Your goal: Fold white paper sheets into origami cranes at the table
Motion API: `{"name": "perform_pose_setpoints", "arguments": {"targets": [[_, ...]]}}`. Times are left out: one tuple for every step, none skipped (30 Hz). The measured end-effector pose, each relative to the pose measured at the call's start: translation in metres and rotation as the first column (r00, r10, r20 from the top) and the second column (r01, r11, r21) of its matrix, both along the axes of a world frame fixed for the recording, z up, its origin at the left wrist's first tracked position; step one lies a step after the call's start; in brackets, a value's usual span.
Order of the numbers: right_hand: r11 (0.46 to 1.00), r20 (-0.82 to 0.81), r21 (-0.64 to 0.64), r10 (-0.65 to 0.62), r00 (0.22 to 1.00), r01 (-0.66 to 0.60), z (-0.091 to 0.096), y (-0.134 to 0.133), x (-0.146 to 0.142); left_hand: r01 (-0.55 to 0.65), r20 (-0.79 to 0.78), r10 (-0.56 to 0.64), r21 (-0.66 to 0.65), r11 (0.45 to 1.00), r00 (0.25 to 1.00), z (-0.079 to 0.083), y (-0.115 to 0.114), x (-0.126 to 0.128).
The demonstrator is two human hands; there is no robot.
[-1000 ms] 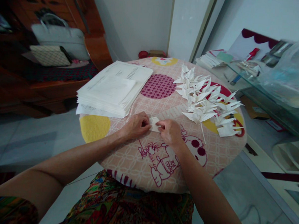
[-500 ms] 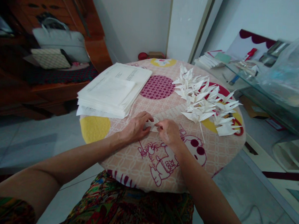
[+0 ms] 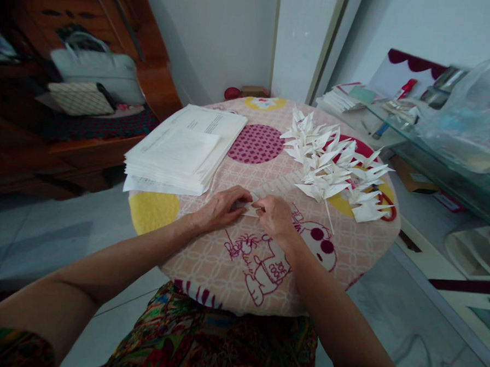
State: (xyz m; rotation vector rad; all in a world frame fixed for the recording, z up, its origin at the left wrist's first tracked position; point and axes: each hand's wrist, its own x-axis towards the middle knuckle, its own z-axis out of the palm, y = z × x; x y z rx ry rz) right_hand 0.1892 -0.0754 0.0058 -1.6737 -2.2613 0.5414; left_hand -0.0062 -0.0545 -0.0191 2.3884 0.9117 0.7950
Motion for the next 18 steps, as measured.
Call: {"name": "perform_pose_setpoints", "arguments": {"targets": [[1.0, -0.004, -0.004, -0.005, 1.0, 0.005, 0.0002, 0.0, -0.0001, 0.008, -0.005, -0.008, 0.001, 1.0, 1.0, 0.0002, -0.0001, -0.0004], [1.0, -0.01, -0.007, -0.009, 1.0, 0.009, 0.0003, 0.0, -0.0002, 0.016, -0.008, -0.016, 0.001, 1.0, 1.0, 0.0002, 0.0001, -0.0008], [1.0, -0.015, -0.01, -0.012, 1.0, 0.012, 0.0002, 0.0001, -0.0003, 0.022, -0.007, -0.022, 0.001, 1.0, 1.0, 0.0003, 0.0005, -0.0012], [1.0, -0.019, -0.012, -0.015, 1.0, 0.015, 0.0, 0.0001, -0.0003, 0.021, 0.002, -0.021, 0.0, 1.0, 1.0, 0.0004, 0.0011, -0.0015], [1.0, -0.021, -0.012, -0.015, 1.0, 0.015, -0.0003, 0.0003, -0.0004, 0.014, 0.016, -0.014, -0.006, 1.0, 1.0, 0.0006, 0.0018, -0.0019], [1.0, -0.022, -0.01, -0.015, 1.0, 0.015, -0.0007, 0.0004, -0.0004, 0.006, 0.031, -0.006, -0.015, 1.0, 0.999, 0.0011, 0.0025, -0.0024], [1.0, -0.02, -0.007, -0.017, 1.0, 0.016, -0.001, 0.0005, -0.0005, -0.002, 0.045, 0.003, -0.025, 1.0, 0.999, 0.0019, 0.0032, -0.0028], [1.0, -0.017, -0.004, -0.019, 1.0, 0.019, -0.0013, 0.0006, -0.0006, -0.006, 0.051, 0.008, -0.034, 0.999, 0.999, 0.003, 0.0036, -0.0032], [1.0, -0.013, -0.003, -0.02, 1.0, 0.02, -0.0014, 0.0007, -0.0007, -0.007, 0.048, 0.009, -0.042, 0.999, 0.999, 0.0043, 0.0037, -0.0036], [1.0, -0.009, -0.004, -0.021, 1.0, 0.021, -0.0014, 0.0007, -0.0008, -0.004, 0.037, 0.005, -0.049, 0.999, 0.999, 0.0057, 0.0036, -0.0039], [1.0, -0.005, -0.005, -0.023, 1.0, 0.023, -0.0011, 0.0007, -0.001, 0.002, 0.021, -0.001, -0.054, 0.999, 1.0, 0.0069, 0.0033, -0.004], [1.0, -0.002, -0.008, -0.024, 1.0, 0.024, -0.0008, 0.0007, -0.0011, 0.008, 0.005, -0.007, -0.055, 0.998, 1.0, 0.0079, 0.0028, -0.004], [1.0, 0.001, -0.009, -0.024, 1.0, 0.024, -0.0004, 0.0006, -0.0012, 0.013, -0.008, -0.014, -0.054, 0.998, 1.0, 0.0084, 0.0024, -0.0039], [1.0, 0.003, -0.009, -0.024, 1.0, 0.024, -0.0001, 0.0006, -0.0013, 0.02, -0.017, -0.021, -0.049, 0.999, 1.0, 0.0084, 0.0022, -0.0037], [1.0, 0.004, -0.007, -0.022, 1.0, 0.022, 0.0002, 0.0006, -0.0013, 0.027, -0.022, -0.028, -0.043, 0.999, 0.999, 0.008, 0.0021, -0.0035], [1.0, 0.005, -0.007, -0.02, 1.0, 0.02, 0.0003, 0.0005, -0.0013, 0.033, -0.022, -0.034, -0.038, 0.999, 0.999, 0.0073, 0.0024, -0.0033], [1.0, 0.006, -0.007, -0.018, 1.0, 0.018, 0.0003, 0.0004, -0.0012, 0.034, -0.017, -0.034, -0.038, 0.999, 0.999, 0.0065, 0.0029, -0.0034], [1.0, 0.007, -0.008, -0.016, 1.0, 0.016, 0.0003, 0.0004, -0.0011, 0.029, -0.006, -0.029, -0.044, 0.999, 1.0, 0.0059, 0.0035, -0.0038]]}}
